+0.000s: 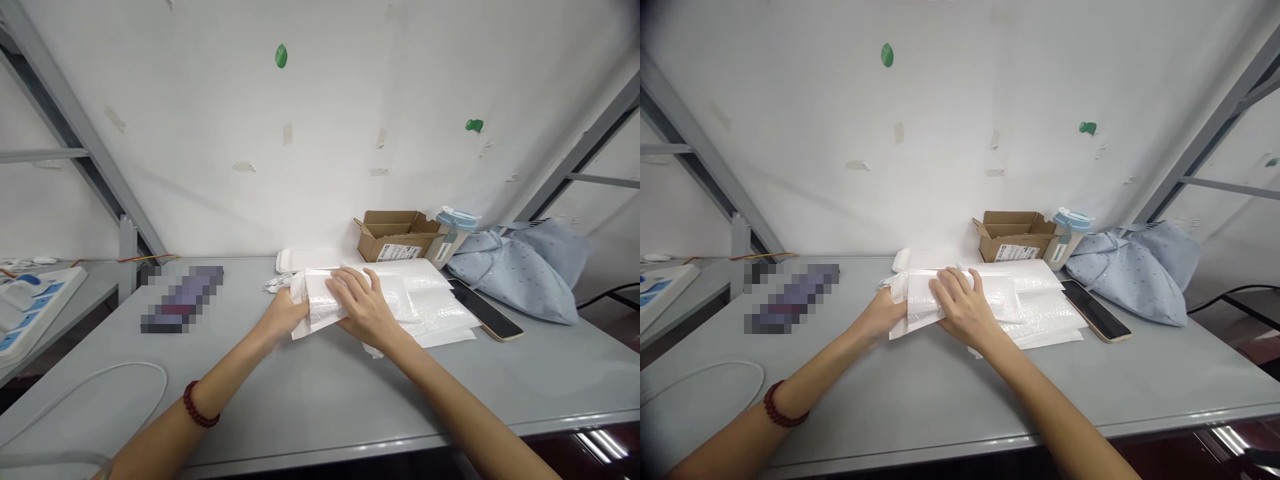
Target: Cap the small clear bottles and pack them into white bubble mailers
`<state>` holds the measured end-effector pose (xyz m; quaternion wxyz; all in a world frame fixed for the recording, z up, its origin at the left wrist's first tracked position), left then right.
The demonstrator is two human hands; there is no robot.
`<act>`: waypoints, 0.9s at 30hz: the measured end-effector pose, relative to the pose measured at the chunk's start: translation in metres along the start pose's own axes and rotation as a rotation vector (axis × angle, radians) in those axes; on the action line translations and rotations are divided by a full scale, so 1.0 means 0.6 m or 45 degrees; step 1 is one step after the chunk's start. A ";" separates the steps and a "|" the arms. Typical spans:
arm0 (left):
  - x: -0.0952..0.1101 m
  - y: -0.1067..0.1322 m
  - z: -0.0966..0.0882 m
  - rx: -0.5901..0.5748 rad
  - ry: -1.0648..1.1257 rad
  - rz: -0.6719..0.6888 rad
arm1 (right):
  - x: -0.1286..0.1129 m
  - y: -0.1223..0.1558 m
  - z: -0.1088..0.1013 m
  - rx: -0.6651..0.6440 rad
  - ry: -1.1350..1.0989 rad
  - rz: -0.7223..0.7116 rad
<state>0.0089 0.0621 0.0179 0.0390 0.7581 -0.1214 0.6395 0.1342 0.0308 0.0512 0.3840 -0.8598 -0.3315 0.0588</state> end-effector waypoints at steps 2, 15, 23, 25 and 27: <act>0.006 0.000 0.004 -0.120 0.024 0.017 | 0.002 -0.001 -0.004 0.008 -0.014 0.013; -0.005 0.011 0.015 -0.497 0.131 -0.100 | -0.022 0.002 -0.001 -0.089 -0.027 -0.074; -0.028 0.000 0.004 -0.090 0.034 -0.173 | -0.032 0.004 0.002 -0.031 0.048 -0.066; -0.032 -0.001 -0.001 -0.045 0.105 -0.201 | -0.035 0.007 0.000 0.044 0.096 -0.054; -0.033 -0.001 -0.003 -0.032 0.196 -0.220 | -0.036 0.009 -0.001 0.106 0.128 -0.042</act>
Point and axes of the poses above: each hand's wrist, its own y-axis away from the middle knuckle, its own z-axis out of the palm, x = y × z, the point moved 7 cm from there along -y, towards the middle knuckle, and after that the axes turned 5 degrees about z, right-handed, at the moved point
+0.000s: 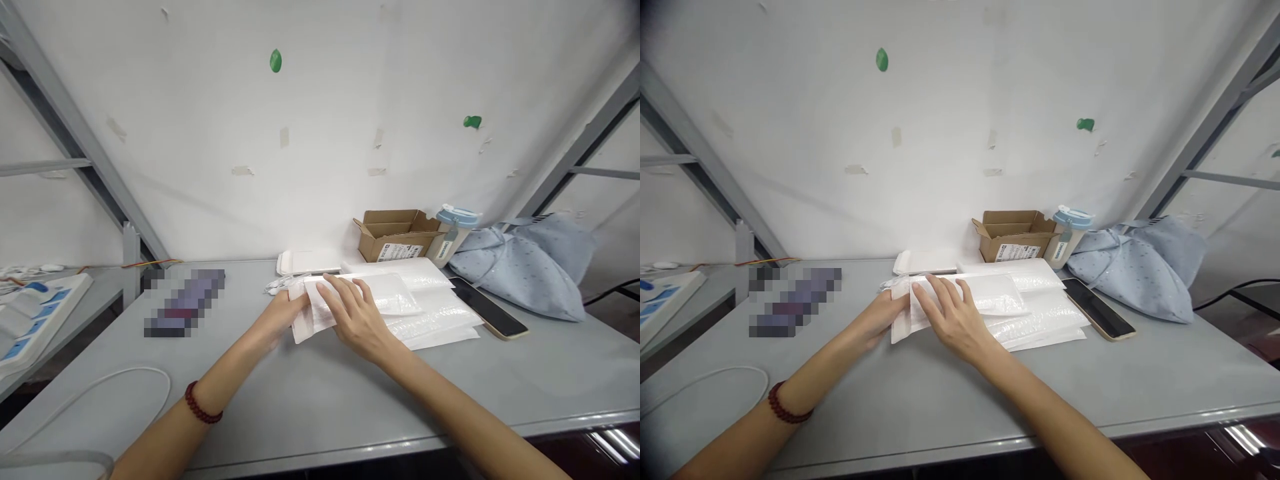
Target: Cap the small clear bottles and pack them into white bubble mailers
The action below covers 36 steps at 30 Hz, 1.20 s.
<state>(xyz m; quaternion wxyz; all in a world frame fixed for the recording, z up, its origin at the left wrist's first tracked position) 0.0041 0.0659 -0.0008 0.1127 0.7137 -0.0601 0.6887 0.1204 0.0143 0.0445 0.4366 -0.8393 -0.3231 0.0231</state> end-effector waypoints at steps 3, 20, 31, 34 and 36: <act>0.002 0.000 0.000 -0.003 0.098 -0.017 | -0.002 0.002 0.003 0.036 0.003 -0.007; 0.052 0.008 -0.009 -0.051 0.139 0.317 | 0.017 -0.003 -0.009 0.111 -0.040 -0.024; 0.083 0.040 0.013 0.199 -0.909 0.956 | 0.020 -0.004 -0.040 0.283 -0.134 -0.026; 0.082 0.050 0.024 0.288 -1.233 1.141 | 0.020 -0.003 -0.043 0.327 -0.139 -0.011; 0.081 0.052 0.031 0.269 -1.274 1.192 | 0.024 -0.005 -0.046 0.339 -0.132 0.029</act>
Point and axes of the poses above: each hand's wrist, its own y-axis away from the middle knuckle, its own z-axis out of the palm, x = y × z, the point moved 7 cm from there along -y, towards the middle knuckle, and after that the axes turned 5 degrees about z, right-handed, at the moved point
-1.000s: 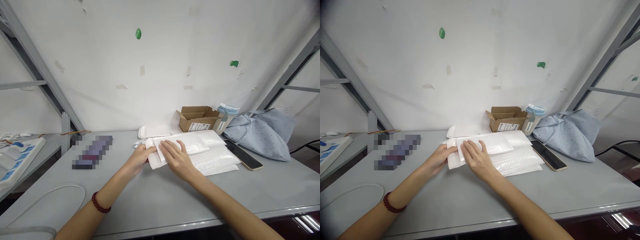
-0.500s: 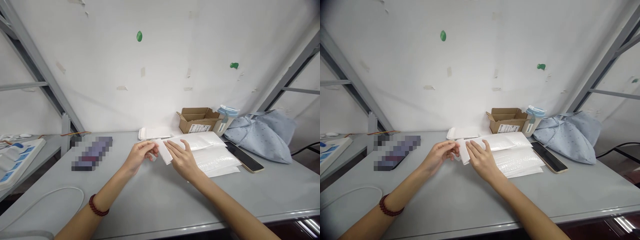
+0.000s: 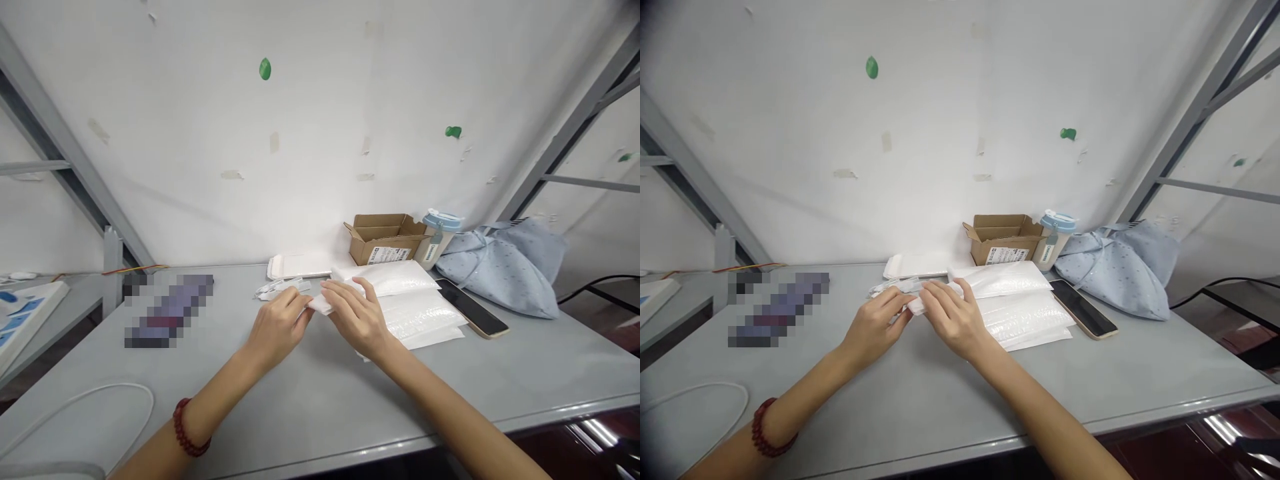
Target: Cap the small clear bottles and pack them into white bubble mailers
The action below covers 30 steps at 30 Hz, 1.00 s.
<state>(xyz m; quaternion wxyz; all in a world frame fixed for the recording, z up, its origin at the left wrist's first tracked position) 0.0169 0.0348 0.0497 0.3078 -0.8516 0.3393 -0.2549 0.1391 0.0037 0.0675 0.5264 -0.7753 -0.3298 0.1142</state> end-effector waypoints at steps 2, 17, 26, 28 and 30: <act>-0.001 -0.005 -0.003 0.034 0.085 -0.043 | 0.008 -0.006 -0.005 0.029 0.043 0.049; -0.021 -0.097 0.127 -0.305 1.306 -1.043 | 0.178 -0.003 -0.033 -0.011 0.291 0.614; -0.026 -0.087 0.189 -0.442 1.315 -1.208 | 0.228 0.053 0.044 -0.782 0.262 0.827; -0.026 -0.088 0.189 -0.420 1.255 -1.188 | 0.232 0.050 0.037 -0.689 0.301 0.837; -0.031 -0.091 0.189 -0.383 1.171 -1.156 | 0.235 0.054 0.038 -0.723 0.293 0.871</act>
Point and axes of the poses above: each hand's wrist, its own y-axis away from the middle knuckle, its own z-axis out of the palm, x = y × z, the point moved 7 cm from there along -y, towards the middle knuckle, and after that the axes turned 5 degrees about z, right-handed, at the moved point
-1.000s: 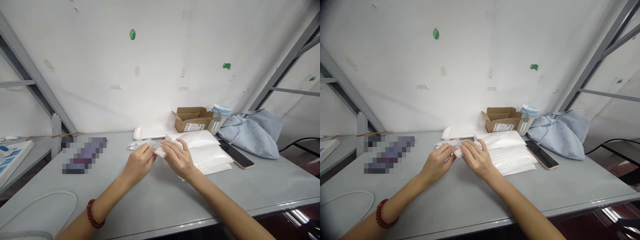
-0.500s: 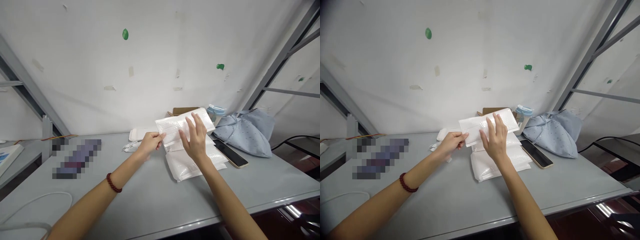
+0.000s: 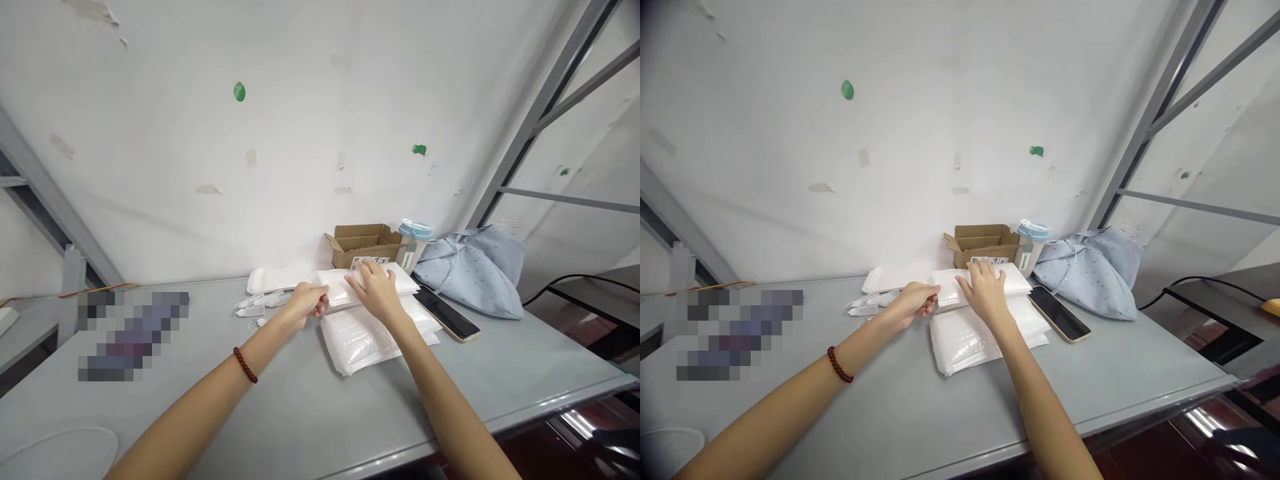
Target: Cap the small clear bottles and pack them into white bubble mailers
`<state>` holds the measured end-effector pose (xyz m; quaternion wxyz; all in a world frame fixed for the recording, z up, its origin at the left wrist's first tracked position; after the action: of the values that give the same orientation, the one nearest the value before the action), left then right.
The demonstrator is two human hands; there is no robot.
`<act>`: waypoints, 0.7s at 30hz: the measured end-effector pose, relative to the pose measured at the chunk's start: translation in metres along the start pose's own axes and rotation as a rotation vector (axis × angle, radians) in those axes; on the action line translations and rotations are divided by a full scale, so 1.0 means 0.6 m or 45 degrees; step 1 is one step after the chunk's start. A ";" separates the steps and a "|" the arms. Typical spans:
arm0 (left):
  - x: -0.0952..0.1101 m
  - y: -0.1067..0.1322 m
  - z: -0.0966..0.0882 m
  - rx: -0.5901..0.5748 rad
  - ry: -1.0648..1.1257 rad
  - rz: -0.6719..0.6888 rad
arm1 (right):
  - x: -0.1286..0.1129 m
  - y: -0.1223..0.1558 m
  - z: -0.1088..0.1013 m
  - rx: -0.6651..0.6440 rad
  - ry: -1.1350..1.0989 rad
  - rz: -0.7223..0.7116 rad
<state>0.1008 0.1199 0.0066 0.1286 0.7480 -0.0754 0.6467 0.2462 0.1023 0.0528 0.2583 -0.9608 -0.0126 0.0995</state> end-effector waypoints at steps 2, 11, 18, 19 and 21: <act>0.005 -0.010 -0.016 0.083 -0.090 0.067 | 0.002 0.002 0.012 -0.150 -0.007 0.022; 0.019 -0.080 -0.153 0.257 -0.875 0.365 | -0.001 0.007 0.029 -0.308 0.015 0.030; -0.011 -0.093 -0.154 0.124 -1.250 0.404 | 0.001 0.005 0.037 -0.308 -0.021 0.032; -0.011 -0.093 -0.153 0.110 -1.283 0.412 | 0.002 0.004 0.038 -0.313 -0.042 0.030; -0.008 -0.094 -0.153 0.092 -1.351 0.427 | 0.004 0.002 0.039 -0.300 -0.055 0.020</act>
<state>0.0287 0.2004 0.0085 -0.0574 0.9527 -0.2256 0.1951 0.2439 0.1128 0.0319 0.1423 -0.9823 -0.0223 0.1200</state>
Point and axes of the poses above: each hand's wrist, its own y-axis away from the middle knuckle, its own z-axis out of the palm, x = y × z, the point moved 7 cm from there along -y, towards the middle knuckle, and after that the axes turned 5 degrees about z, right-handed, at the moved point
